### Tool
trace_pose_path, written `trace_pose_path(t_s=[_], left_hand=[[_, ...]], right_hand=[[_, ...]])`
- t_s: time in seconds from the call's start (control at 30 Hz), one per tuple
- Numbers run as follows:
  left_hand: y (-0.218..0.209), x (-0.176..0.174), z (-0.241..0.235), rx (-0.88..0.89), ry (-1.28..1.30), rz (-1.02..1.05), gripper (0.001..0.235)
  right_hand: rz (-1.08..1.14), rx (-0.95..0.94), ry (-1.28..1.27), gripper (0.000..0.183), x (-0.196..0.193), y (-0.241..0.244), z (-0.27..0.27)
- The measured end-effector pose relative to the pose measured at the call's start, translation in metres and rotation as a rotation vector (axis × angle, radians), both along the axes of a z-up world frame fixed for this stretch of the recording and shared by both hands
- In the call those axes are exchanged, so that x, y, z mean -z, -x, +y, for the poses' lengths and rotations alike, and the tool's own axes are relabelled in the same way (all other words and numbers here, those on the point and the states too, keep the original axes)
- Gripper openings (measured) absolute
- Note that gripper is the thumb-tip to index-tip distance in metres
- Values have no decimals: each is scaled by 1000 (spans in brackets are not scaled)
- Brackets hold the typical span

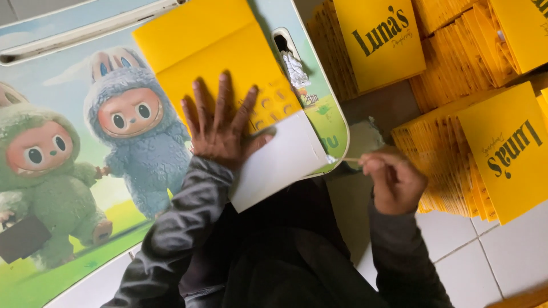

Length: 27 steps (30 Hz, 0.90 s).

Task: The person sits on the floor with a lap desk and assembles yellow printed paper envelopes. They apply glue to the inner flap with a small brush, fold and press the flap closed, wipe excess glue with a tissue, and stack the finished envelope with a pile of completed ones.

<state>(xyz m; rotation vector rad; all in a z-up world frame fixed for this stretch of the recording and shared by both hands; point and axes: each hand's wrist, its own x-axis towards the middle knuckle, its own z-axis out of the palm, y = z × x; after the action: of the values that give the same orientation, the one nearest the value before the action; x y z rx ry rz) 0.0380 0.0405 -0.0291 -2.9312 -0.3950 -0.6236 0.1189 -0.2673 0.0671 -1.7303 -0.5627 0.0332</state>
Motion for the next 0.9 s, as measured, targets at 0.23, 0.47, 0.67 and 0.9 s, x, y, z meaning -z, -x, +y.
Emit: trace_pose_path(t_s=[0.23,0.47,0.67,0.9], left_hand=[[-4,12,7,-1,127,-33,99],[-3,7,6,27,261,4,95],[-2,3,6,37,303,16,94],[-1,-3,5,38,314,31,93]], right_hand=[[-129,92,104,9,14,36,21],[-241,-107,191,27,16,87,68],[-408,0,223,18,38,47,36],[-498,-11,152,37,28,49,41]])
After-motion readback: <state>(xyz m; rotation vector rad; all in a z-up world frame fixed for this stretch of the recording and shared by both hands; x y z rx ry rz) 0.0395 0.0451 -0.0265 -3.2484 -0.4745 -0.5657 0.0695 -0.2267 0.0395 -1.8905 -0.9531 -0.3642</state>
